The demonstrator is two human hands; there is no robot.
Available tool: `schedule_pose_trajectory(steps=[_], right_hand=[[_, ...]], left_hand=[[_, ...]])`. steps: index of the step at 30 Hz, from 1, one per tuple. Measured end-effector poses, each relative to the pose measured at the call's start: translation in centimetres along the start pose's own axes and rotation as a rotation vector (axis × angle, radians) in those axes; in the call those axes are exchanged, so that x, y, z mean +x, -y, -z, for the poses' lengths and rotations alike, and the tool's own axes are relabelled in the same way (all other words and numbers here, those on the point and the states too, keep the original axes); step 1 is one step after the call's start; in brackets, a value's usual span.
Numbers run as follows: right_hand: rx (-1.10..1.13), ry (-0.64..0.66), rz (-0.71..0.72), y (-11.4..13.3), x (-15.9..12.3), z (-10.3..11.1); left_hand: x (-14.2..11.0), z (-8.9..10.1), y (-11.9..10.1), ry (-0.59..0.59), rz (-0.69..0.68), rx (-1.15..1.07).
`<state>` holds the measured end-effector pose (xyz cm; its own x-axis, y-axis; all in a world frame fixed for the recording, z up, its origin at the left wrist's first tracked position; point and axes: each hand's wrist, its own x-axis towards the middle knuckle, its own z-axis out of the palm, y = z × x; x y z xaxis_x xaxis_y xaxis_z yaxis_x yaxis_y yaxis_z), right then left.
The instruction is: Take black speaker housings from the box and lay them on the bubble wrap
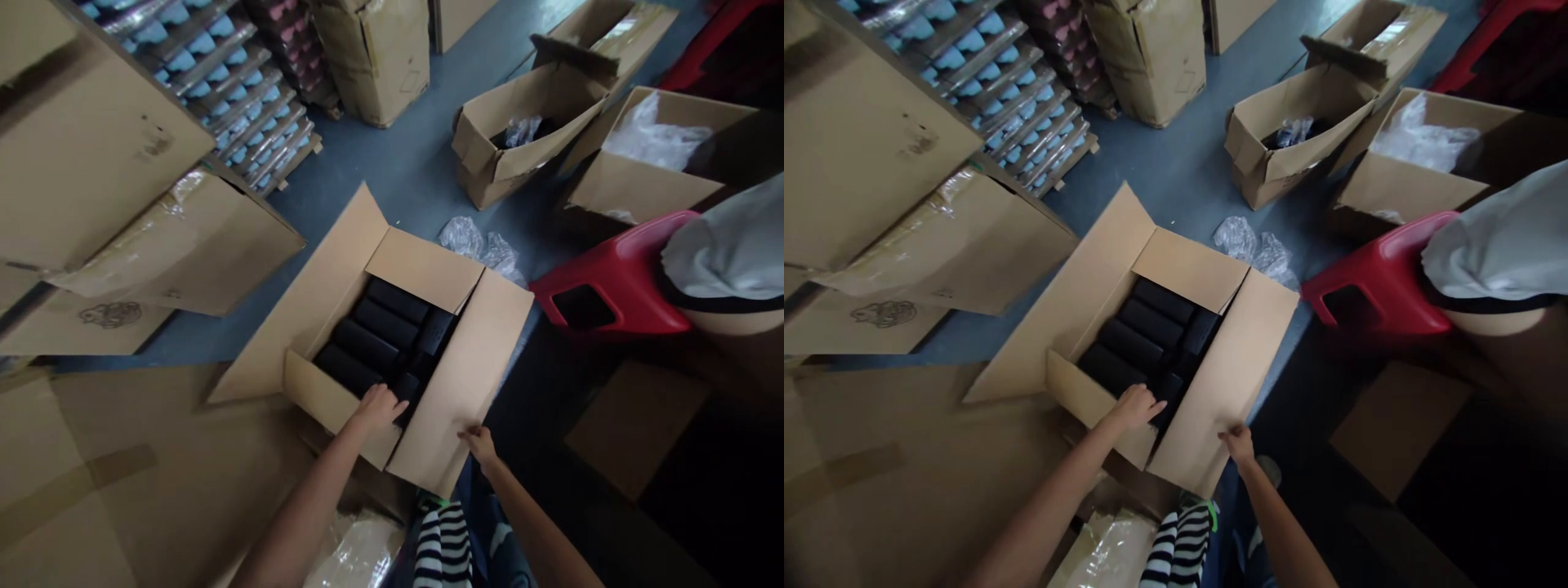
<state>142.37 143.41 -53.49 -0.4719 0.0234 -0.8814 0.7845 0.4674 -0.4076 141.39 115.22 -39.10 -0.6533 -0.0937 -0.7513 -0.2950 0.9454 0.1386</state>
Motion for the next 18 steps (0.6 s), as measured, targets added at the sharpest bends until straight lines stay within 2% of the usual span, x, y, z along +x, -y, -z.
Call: schedule_pose_trajectory(steps=[3,7,9,11,13,15,18], right_hand=[[0.081,-0.12,0.01,0.2,-0.2,1.3],[0.169,-0.055,0.065,2.9,0.2,1.9],[0.14,-0.108,0.071,4.7,0.0,2.7],[0.067,-0.25,0.075,6.5,-0.5,3.9],[-0.011,-0.397,0.12,8.6,-1.4,5.1],[-0.193,-0.481,0.274,11.1,-2.2,5.5],[-0.687,-0.412,0.636,15.9,-2.6,3.8]], left_hand=[[-3.8,-0.4,0.6,0.087,0.063,0.011],[-9.1,-1.9,2.2,0.138,0.176,-0.029],[-11.1,-3.1,2.8,0.091,0.21,-0.031],[-12.5,-4.4,3.2,-0.024,0.244,0.008],[-13.4,-5.8,3.5,-0.148,0.345,0.062],[-13.9,-7.3,3.7,-0.217,0.502,0.095],[-14.4,-9.4,4.2,-0.245,0.719,0.081]])
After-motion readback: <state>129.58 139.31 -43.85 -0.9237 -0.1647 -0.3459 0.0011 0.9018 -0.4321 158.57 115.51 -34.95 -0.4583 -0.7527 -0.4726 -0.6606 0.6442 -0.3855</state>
